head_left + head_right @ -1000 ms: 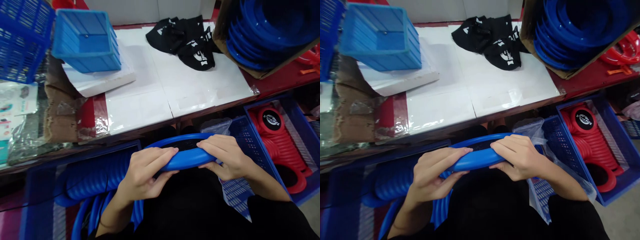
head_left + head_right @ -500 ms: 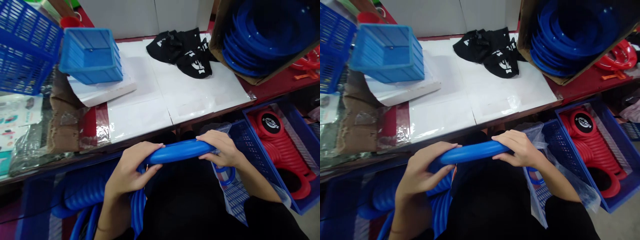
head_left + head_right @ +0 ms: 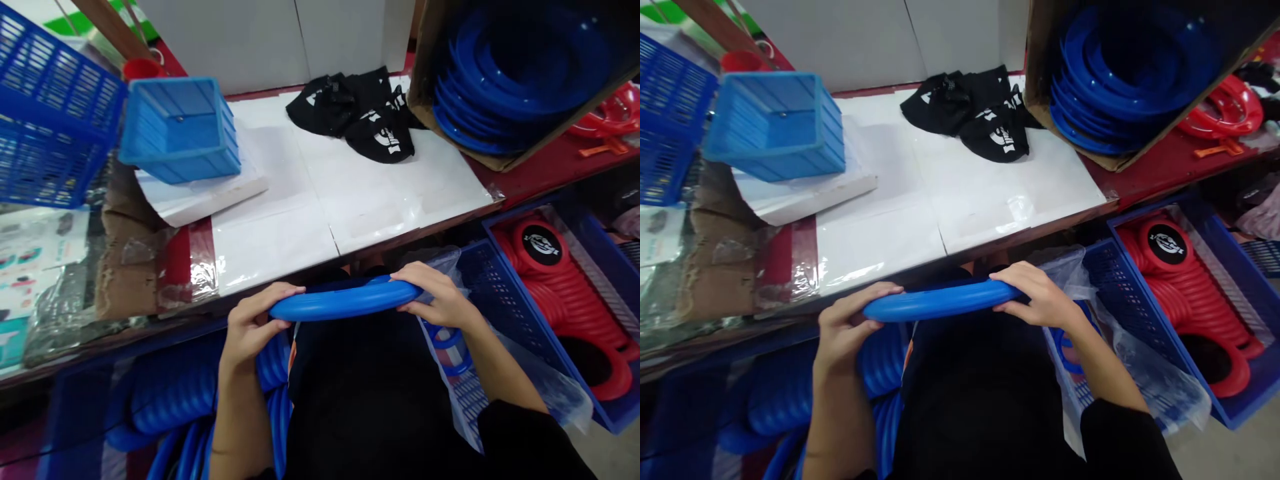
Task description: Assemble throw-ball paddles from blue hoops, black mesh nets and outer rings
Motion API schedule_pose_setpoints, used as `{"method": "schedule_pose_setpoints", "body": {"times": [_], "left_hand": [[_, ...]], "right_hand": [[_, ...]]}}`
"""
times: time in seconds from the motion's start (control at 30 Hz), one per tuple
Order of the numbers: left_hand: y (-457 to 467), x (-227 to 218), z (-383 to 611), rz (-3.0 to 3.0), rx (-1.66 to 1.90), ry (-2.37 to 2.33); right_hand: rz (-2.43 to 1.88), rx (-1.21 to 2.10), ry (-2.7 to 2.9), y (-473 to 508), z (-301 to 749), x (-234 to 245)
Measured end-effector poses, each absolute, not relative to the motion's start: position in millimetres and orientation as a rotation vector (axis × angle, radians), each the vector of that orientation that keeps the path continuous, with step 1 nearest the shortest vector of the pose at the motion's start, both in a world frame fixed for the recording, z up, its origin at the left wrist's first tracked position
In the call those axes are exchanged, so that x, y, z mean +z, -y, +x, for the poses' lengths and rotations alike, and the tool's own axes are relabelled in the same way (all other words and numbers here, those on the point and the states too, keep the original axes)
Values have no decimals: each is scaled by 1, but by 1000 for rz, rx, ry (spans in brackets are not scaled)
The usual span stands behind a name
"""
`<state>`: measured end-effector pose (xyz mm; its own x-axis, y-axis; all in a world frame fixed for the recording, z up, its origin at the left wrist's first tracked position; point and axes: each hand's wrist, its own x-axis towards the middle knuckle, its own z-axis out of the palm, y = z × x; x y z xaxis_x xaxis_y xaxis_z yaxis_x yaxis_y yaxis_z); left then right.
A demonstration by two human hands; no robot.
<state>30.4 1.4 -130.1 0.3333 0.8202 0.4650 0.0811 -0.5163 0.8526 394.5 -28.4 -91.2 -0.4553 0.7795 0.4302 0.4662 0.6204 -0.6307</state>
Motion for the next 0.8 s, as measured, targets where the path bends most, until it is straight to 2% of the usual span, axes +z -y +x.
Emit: {"method": "schedule_pose_setpoints", "body": {"times": [0.13,0.33,0.6,0.8], "left_hand": [[-2,-138,25,1818,1050,-982],[9,-97,50,2179,962,-947],[30,-63,76,2547,971,-877],[44,-45,86,2608,784,-861]], "right_hand": [[-951,447,2128,28,380,-100],[-886,320,2201,28,361,-99],[-947,298,2275,48,351,-66],[-922,323,2336,56,342,-46]]}}
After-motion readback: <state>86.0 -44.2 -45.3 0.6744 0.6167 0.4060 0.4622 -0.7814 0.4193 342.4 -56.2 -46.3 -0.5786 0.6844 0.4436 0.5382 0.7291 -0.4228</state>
